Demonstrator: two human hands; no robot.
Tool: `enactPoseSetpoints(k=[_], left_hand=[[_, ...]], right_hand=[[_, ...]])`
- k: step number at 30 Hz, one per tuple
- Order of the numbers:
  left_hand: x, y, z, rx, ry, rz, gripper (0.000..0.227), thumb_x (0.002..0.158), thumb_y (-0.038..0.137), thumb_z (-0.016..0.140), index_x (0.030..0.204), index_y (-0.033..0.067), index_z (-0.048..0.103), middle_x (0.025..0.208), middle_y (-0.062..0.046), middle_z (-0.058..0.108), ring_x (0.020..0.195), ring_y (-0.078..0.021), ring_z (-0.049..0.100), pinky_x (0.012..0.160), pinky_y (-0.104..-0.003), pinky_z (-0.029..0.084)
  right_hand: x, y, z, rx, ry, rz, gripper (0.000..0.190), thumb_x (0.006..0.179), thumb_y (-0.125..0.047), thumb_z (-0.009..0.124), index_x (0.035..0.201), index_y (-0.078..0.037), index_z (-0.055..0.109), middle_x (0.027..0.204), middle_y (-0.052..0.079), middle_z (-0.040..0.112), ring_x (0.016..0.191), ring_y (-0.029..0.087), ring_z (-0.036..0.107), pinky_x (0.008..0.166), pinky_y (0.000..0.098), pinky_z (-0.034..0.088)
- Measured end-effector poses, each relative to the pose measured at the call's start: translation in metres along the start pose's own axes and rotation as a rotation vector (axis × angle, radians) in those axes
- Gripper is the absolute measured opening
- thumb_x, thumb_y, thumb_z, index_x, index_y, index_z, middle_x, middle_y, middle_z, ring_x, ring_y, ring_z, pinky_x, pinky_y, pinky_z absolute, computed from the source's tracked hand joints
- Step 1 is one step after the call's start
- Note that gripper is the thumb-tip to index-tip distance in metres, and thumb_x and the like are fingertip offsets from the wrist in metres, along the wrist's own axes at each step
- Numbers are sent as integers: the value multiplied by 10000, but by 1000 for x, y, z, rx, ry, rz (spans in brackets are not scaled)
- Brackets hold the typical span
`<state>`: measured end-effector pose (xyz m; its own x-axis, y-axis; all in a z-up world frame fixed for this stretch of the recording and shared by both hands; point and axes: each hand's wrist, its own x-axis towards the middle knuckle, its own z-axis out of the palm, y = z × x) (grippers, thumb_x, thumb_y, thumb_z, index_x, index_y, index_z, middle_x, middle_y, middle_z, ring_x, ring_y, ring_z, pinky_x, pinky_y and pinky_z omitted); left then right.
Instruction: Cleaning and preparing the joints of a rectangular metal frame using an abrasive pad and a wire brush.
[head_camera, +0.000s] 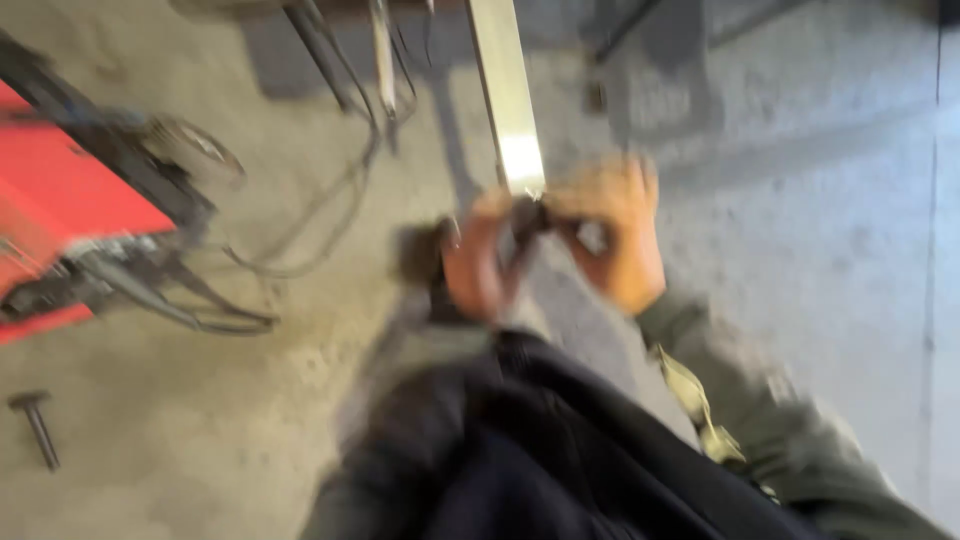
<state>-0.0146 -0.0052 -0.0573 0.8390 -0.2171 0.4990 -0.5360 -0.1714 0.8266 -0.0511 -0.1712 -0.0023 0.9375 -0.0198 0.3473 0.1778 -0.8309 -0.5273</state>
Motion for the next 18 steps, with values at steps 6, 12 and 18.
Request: enactPoseSetpoints(k=[6, 12, 18], left_hand=[[-42, -30, 5, 89, -169, -131, 382, 926, 235, 770, 1278, 102, 705, 1199, -203, 730, 1124, -400, 701, 1038, -527, 527], [5, -16, 6, 10, 26, -19, 348, 892, 182, 829, 1228, 145, 749, 1223, -87, 737, 1150, -307, 722, 1023, -415, 575], [6, -28, 3, 97, -44, -9, 264, 893, 173, 805, 1141, 99, 755, 1092, -140, 751, 1045, -362, 735, 924, -466, 595]], right_hand=[[-6, -3, -1, 35, -63, 31, 239, 865, -123, 823, 1069, -238, 773, 1144, 28, 731, 1201, 361, 545, 1123, 574, 261], [12, 9, 1, 16, -24, -60, 235, 943, -263, 793, 1178, -254, 786, 1189, 3, 722, 1157, 316, 563, 1076, 520, 335], [19, 8, 1, -30, 32, -90, 202, 948, -249, 776, 1146, -210, 777, 1134, 94, 706, 1124, 397, 558, 1057, 581, 329]])
